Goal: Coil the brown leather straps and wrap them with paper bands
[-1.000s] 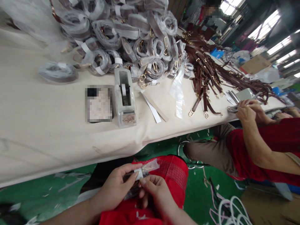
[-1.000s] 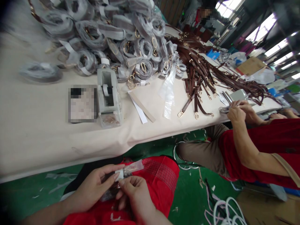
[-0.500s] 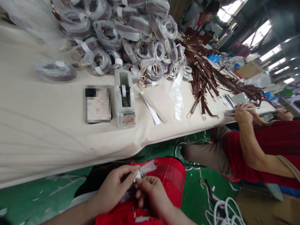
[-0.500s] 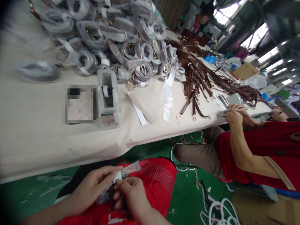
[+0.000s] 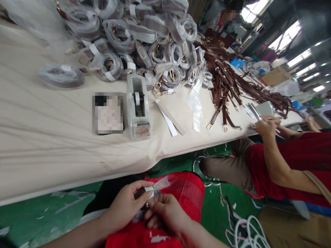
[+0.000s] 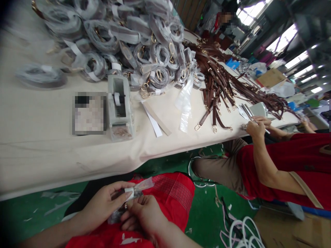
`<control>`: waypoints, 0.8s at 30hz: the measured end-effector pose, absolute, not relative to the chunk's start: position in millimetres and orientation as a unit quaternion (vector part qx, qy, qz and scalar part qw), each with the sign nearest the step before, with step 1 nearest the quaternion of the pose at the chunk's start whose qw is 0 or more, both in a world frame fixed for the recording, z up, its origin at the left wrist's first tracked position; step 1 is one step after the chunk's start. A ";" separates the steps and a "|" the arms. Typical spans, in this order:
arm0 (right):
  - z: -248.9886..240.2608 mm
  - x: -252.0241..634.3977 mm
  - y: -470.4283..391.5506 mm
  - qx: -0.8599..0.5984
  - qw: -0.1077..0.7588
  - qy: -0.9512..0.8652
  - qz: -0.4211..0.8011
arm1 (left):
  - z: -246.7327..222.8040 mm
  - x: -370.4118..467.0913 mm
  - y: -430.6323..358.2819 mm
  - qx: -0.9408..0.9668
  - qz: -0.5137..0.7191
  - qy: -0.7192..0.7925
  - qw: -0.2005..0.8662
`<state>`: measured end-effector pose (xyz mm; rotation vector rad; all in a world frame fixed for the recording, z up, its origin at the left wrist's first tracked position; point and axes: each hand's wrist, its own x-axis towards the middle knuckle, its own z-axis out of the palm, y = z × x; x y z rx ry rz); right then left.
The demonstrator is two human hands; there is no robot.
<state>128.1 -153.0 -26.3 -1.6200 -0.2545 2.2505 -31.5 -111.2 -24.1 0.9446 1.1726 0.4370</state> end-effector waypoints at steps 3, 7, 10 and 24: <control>-32.4 128.1 -155.0 -0.568 0.183 -0.090 0.797 | -24.6 -33.3 -111.7 0.474 0.180 0.533 0.677; -33.7 124.4 -155.5 -0.572 0.172 -0.103 0.795 | -30.0 -36.1 -113.2 0.491 0.194 0.529 0.665; -25.2 123.0 -155.8 -0.552 0.168 -0.129 0.806 | -36.5 -37.8 -112.5 0.478 0.204 0.533 0.668; -51.5 152.4 -157.8 -0.650 0.223 -0.427 0.587 | -54.5 -39.9 -110.5 0.347 0.183 0.533 0.750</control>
